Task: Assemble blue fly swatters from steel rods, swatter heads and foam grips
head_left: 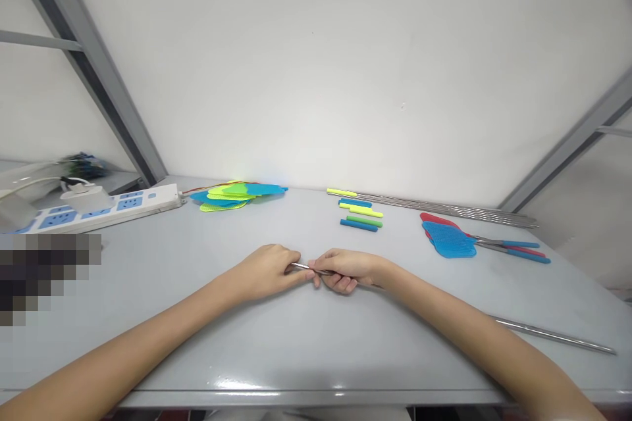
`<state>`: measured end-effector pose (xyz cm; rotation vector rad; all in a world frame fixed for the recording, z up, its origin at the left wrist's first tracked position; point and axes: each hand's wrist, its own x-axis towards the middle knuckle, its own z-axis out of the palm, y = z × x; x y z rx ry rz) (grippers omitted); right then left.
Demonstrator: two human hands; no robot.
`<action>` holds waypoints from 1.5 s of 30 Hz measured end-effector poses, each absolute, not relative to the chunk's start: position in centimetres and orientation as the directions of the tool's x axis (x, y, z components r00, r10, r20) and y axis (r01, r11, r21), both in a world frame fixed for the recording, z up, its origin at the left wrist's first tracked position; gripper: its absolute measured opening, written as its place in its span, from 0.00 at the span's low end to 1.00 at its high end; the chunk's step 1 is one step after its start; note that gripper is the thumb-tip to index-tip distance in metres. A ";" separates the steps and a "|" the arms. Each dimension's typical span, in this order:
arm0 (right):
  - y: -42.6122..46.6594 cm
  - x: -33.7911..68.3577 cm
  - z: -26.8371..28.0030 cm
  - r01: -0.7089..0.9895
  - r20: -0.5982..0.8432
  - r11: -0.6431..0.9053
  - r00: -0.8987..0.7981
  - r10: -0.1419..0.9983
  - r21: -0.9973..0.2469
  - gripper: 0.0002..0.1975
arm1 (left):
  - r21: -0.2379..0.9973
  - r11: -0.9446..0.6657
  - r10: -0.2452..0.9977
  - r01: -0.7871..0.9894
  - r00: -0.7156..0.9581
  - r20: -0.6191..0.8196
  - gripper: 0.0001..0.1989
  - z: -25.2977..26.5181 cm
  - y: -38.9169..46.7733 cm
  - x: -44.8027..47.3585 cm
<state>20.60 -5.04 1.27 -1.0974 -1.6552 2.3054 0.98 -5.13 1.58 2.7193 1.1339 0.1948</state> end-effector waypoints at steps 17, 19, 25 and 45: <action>-5.1 20.5 1.6 0.348 -0.530 -0.421 -0.700 0.478 -0.838 0.16 | 0.295 -0.637 0.752 0.712 0.658 0.038 0.22 1.3 -4.2 0.5; -5.2 20.4 1.6 0.345 -0.531 -0.423 -0.698 0.481 -0.838 0.16 | 0.298 -0.640 0.748 0.709 0.663 0.027 0.21 1.4 -4.2 0.5; -5.2 20.3 1.7 0.331 -0.525 -0.435 -0.709 0.471 -0.837 0.17 | 0.307 -0.625 0.752 0.718 0.659 -0.012 0.23 2.0 -4.3 0.7; -5.3 20.5 1.7 0.322 -0.494 -0.397 -0.723 0.482 -0.859 0.17 | 0.500 -0.650 0.646 0.572 0.763 -0.033 0.19 2.4 -4.3 0.2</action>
